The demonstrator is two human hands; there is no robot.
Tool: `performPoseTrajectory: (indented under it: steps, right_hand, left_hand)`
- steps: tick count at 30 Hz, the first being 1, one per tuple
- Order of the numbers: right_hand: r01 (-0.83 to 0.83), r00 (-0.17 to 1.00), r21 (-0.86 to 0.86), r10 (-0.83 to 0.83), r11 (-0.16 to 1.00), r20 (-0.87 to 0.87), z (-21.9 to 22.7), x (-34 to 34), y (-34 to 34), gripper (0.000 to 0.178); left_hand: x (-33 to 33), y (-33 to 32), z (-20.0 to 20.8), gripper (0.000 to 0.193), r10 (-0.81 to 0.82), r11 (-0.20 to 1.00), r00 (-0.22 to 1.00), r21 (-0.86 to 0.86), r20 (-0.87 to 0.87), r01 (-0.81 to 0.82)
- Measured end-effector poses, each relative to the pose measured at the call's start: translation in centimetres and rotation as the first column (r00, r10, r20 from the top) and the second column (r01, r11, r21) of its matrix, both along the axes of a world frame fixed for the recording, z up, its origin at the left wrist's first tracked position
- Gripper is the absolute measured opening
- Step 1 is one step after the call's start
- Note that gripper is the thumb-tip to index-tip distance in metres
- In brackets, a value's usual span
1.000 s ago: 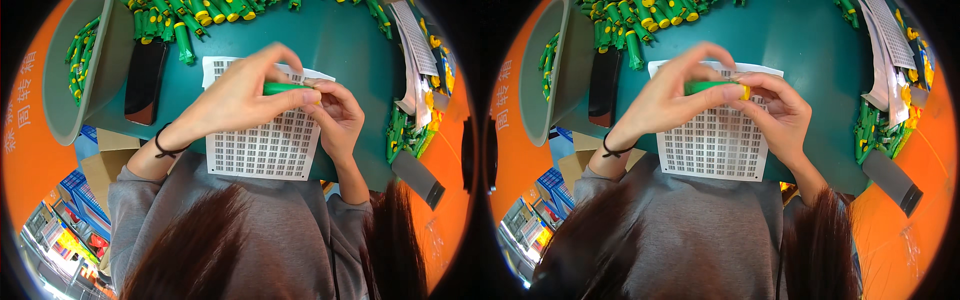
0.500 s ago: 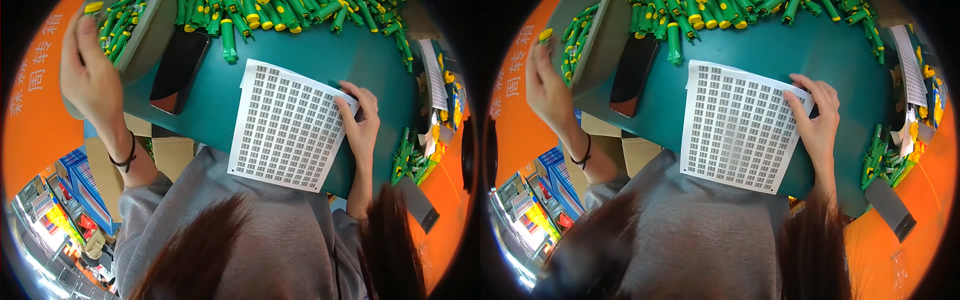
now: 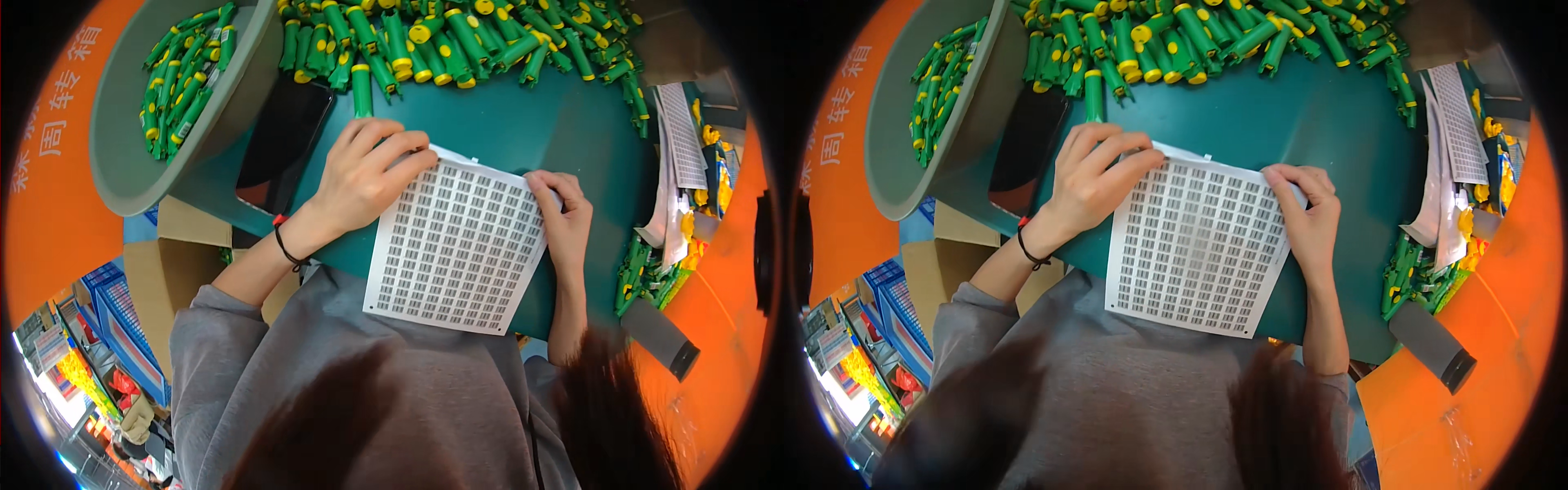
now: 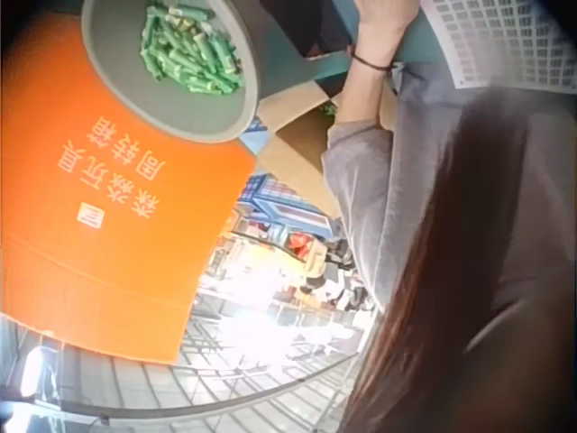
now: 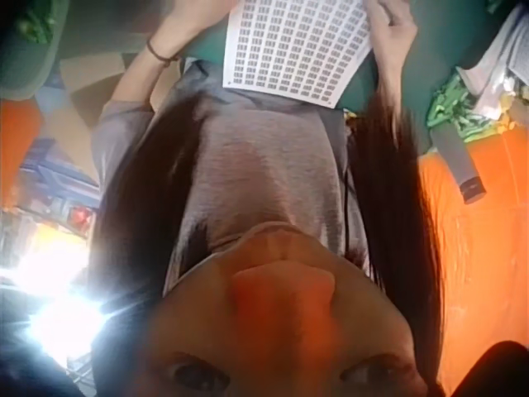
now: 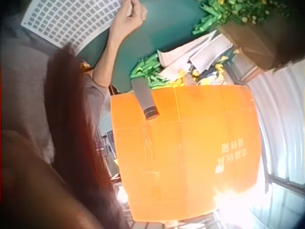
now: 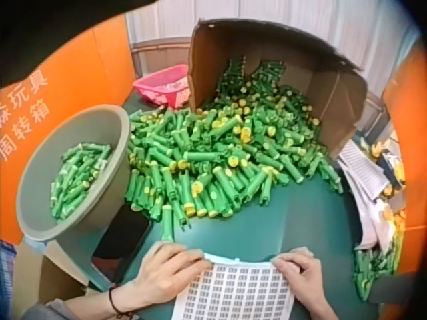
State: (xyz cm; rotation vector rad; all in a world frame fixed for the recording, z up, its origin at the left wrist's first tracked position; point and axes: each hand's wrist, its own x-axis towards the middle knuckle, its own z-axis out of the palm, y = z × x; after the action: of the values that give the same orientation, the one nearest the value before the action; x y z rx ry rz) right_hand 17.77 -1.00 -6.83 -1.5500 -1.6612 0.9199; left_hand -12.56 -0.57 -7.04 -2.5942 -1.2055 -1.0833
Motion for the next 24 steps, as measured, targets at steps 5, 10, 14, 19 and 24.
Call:
performPoseTrajectory:
  steps: [5, 10, 14, 19, 24]
  right_hand:
    - [-0.048, 0.991, -0.04, 0.052, 0.998, 0.121, 1.2, -0.3, 1.2, 0.017]
    - [-0.15, 0.988, 0.016, 0.149, 0.989, 0.039, 2.9, 0.4, 5.0, 0.018]
    - [-0.49, 0.787, 0.526, 0.093, 0.695, 0.61, 4.8, -0.3, 14.8, 0.04]
    - [-0.677, 0.653, 0.386, 0.269, 0.627, 0.708, 3.6, 1.9, 19.8, 0.044]
    - [-0.646, 0.666, 0.354, 0.273, 0.676, 0.694, 4.8, 3.2, 15.4, 0.035]
  left_hand:
    - [0.2, -0.2, -0.5, 0.02, -0.002, 0.999, 1.0, -0.035, 0.008, 0.002]
    - [0.6, 0.0, -0.4, 0.017, -0.082, 0.995, 0.995, -0.057, 0.057, 0.085]
    - [0.1, 0.0, 0.5, 0.018, -0.091, 0.992, 0.988, -0.074, 0.128, 0.101]
    - [0.6, 0.3, 0.0, 0.022, -0.033, 0.996, 0.995, -0.082, 0.094, 0.04]
    - [0.8, 0.1, -0.4, 0.027, -0.011, 0.996, 0.999, -0.084, 0.035, 0.014]
